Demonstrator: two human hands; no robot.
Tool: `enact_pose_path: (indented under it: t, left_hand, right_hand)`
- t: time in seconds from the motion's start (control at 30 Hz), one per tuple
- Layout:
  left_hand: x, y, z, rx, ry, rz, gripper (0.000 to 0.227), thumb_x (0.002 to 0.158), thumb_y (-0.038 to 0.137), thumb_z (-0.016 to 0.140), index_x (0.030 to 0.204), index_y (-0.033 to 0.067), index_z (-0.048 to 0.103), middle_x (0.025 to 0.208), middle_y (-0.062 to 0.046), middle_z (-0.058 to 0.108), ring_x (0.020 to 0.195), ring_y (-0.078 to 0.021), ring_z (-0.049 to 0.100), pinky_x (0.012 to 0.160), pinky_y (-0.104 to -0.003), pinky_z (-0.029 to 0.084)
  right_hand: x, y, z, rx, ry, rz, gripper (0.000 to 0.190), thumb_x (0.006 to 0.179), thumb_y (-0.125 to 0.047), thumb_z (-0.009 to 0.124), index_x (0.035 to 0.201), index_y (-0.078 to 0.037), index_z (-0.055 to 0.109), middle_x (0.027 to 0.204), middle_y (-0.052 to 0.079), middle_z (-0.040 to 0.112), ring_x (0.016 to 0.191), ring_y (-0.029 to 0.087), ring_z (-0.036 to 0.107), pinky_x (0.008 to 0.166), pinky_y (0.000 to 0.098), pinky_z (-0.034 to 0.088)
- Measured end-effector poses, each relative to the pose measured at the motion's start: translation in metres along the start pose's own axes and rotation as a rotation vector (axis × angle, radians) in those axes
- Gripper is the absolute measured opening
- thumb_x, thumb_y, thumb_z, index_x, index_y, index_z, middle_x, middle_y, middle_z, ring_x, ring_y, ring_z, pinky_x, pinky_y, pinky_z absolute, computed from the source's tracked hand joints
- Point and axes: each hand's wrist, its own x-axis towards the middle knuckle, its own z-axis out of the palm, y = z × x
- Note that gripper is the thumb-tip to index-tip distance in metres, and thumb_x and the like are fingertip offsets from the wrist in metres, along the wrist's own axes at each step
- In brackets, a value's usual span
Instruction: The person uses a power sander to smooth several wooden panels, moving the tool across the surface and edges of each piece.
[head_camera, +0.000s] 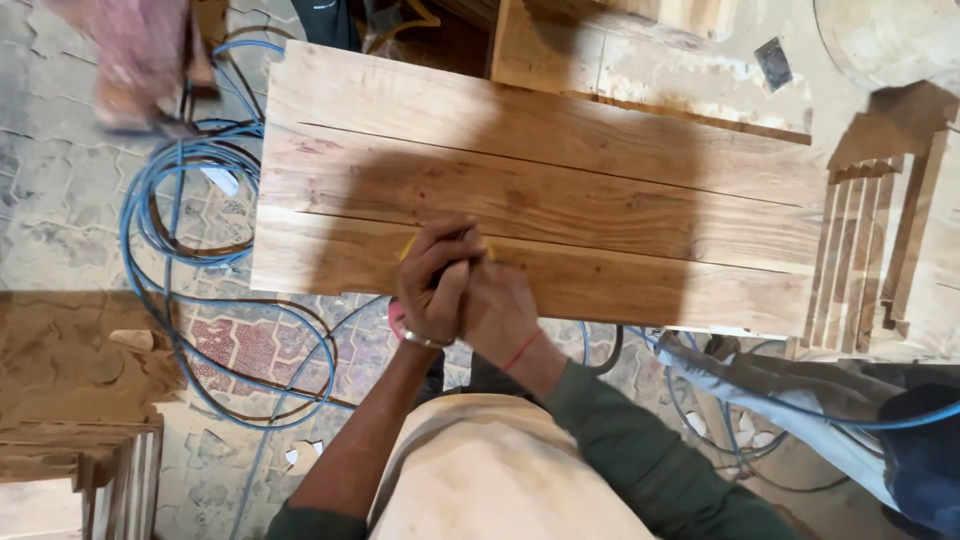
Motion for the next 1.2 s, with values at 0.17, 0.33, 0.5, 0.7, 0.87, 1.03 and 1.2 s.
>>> enact_pose_path:
  t: [0.17, 0.33, 0.5, 0.7, 0.87, 1.03, 1.2]
  left_hand:
    - [-0.013, 0.0, 0.009, -0.008, -0.058, -0.047, 0.021, 0.088, 0.006, 0.058, 0.1, -0.0022, 0.073, 0.125, -0.019, 0.069, 0.11, -0.0275, 0.069, 0.098, -0.036, 0.055]
    - [-0.009, -0.004, 0.049, -0.06, -0.237, -0.029, 0.021, 0.086, 0.01, 0.06, 0.099, 0.0003, 0.073, 0.121, -0.019, 0.07, 0.108, -0.0292, 0.072, 0.096, -0.035, 0.057]
    - [0.0, -0.018, 0.111, -0.129, -0.431, -0.001, 0.018, 0.087, 0.012, 0.062, 0.099, 0.0039, 0.074, 0.119, -0.015, 0.072, 0.106, -0.0281, 0.073, 0.095, -0.035, 0.058]
    - [0.009, -0.028, 0.177, -0.228, -0.548, 0.04, 0.016, 0.09, 0.011, 0.062, 0.101, 0.005, 0.072, 0.118, -0.013, 0.07, 0.11, -0.0283, 0.072, 0.094, -0.035, 0.058]
    - [0.013, -0.028, 0.153, -0.163, -0.506, 0.037, 0.018, 0.089, 0.01, 0.064, 0.103, 0.0019, 0.071, 0.118, -0.017, 0.07, 0.106, -0.0305, 0.072, 0.093, -0.037, 0.057]
    - [0.012, -0.021, 0.083, -0.044, -0.331, -0.018, 0.021, 0.088, 0.009, 0.062, 0.102, -0.0026, 0.071, 0.12, -0.022, 0.069, 0.109, -0.031, 0.069, 0.097, -0.038, 0.055]
    - [0.03, -0.02, 0.037, 0.031, -0.141, 0.017, 0.024, 0.093, 0.013, 0.058, 0.106, -0.0029, 0.069, 0.123, -0.022, 0.068, 0.114, -0.0282, 0.067, 0.104, -0.037, 0.052]
  right_hand:
    - [-0.02, -0.001, -0.005, 0.01, 0.013, 0.04, 0.021, 0.086, -0.02, 0.07, 0.102, -0.007, 0.07, 0.104, 0.018, 0.069, 0.083, 0.034, 0.071, 0.062, 0.0457, 0.057]
    - [-0.049, 0.026, -0.018, -0.123, 0.117, 0.156, 0.026, 0.083, -0.023, 0.072, 0.105, -0.009, 0.073, 0.105, 0.017, 0.072, 0.086, 0.035, 0.072, 0.066, 0.0457, 0.059]
    - [-0.086, 0.076, -0.034, -0.199, 0.253, 0.347, 0.027, 0.079, -0.025, 0.079, 0.101, -0.01, 0.075, 0.096, 0.016, 0.075, 0.082, 0.036, 0.072, 0.066, 0.0464, 0.059]
    - [-0.109, 0.123, -0.061, -0.329, 0.42, 0.338, 0.033, 0.08, -0.023, 0.084, 0.107, -0.006, 0.072, 0.1, 0.018, 0.072, 0.086, 0.037, 0.071, 0.071, 0.0471, 0.059]
    - [-0.098, 0.116, -0.044, -0.274, 0.413, 0.263, 0.034, 0.081, -0.024, 0.081, 0.108, -0.006, 0.07, 0.101, 0.015, 0.072, 0.089, 0.033, 0.072, 0.073, 0.044, 0.058]
    - [-0.055, 0.073, -0.003, -0.075, 0.347, 0.17, 0.022, 0.083, -0.023, 0.073, 0.101, -0.011, 0.073, 0.098, 0.009, 0.074, 0.092, 0.027, 0.071, 0.077, 0.0405, 0.057]
    - [-0.002, 0.047, -0.005, 0.012, 0.125, -0.079, 0.013, 0.075, -0.022, 0.073, 0.084, -0.013, 0.072, 0.086, 0.008, 0.071, 0.084, 0.029, 0.071, 0.072, 0.0446, 0.056]
